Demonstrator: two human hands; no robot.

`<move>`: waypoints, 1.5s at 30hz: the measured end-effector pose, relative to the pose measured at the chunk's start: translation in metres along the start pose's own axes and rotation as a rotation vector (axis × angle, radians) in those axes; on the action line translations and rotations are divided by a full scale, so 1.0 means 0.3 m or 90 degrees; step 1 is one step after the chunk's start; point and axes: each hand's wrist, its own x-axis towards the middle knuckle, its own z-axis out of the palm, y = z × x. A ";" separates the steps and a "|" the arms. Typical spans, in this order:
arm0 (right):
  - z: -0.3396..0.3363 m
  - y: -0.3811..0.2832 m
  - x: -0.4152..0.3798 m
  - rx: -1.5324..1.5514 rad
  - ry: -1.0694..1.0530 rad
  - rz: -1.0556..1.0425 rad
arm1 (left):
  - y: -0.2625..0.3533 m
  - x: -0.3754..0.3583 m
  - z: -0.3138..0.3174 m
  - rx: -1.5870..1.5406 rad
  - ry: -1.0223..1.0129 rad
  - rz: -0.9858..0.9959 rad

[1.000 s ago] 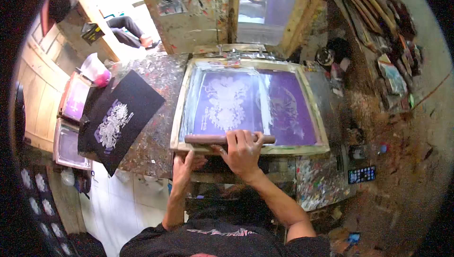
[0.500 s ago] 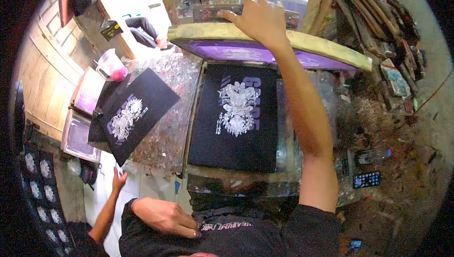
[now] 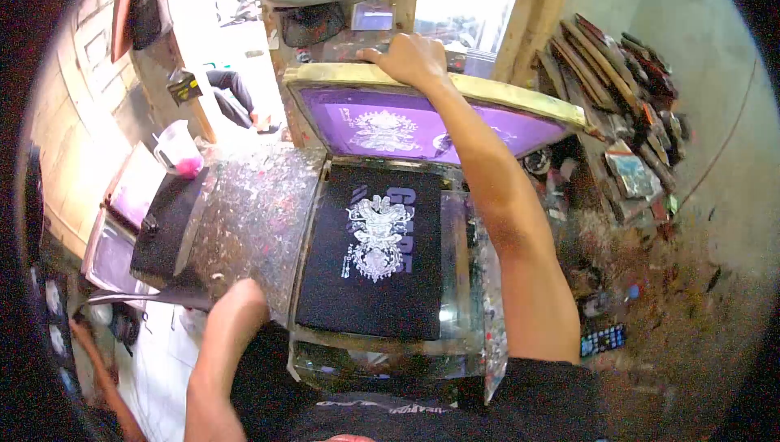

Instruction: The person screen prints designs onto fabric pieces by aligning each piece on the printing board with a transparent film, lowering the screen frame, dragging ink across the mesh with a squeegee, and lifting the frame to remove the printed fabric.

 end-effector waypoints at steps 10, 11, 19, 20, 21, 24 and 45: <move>0.003 0.005 0.040 -0.003 -0.010 0.052 | -1.284 -0.644 -0.415 1.089 0.773 -0.556; 0.010 0.010 0.053 0.005 -0.003 0.051 | -1.341 -0.668 -0.457 1.115 0.714 -0.539; 0.017 0.017 0.098 0.015 -0.042 0.060 | -1.464 -0.694 -0.609 1.138 0.806 -0.609; 0.018 0.020 0.108 0.015 -0.042 0.063 | -1.445 -0.699 -0.607 1.141 0.774 -0.606; 0.016 0.021 0.113 0.017 -0.041 0.069 | -1.420 -0.701 -0.606 1.143 0.738 -0.604; 0.022 0.023 0.109 0.012 -0.043 0.069 | -1.382 -0.692 -0.568 1.105 0.818 -0.552; 0.064 0.090 0.133 0.099 -0.006 0.041 | -0.662 -1.299 -0.331 0.681 1.207 -0.600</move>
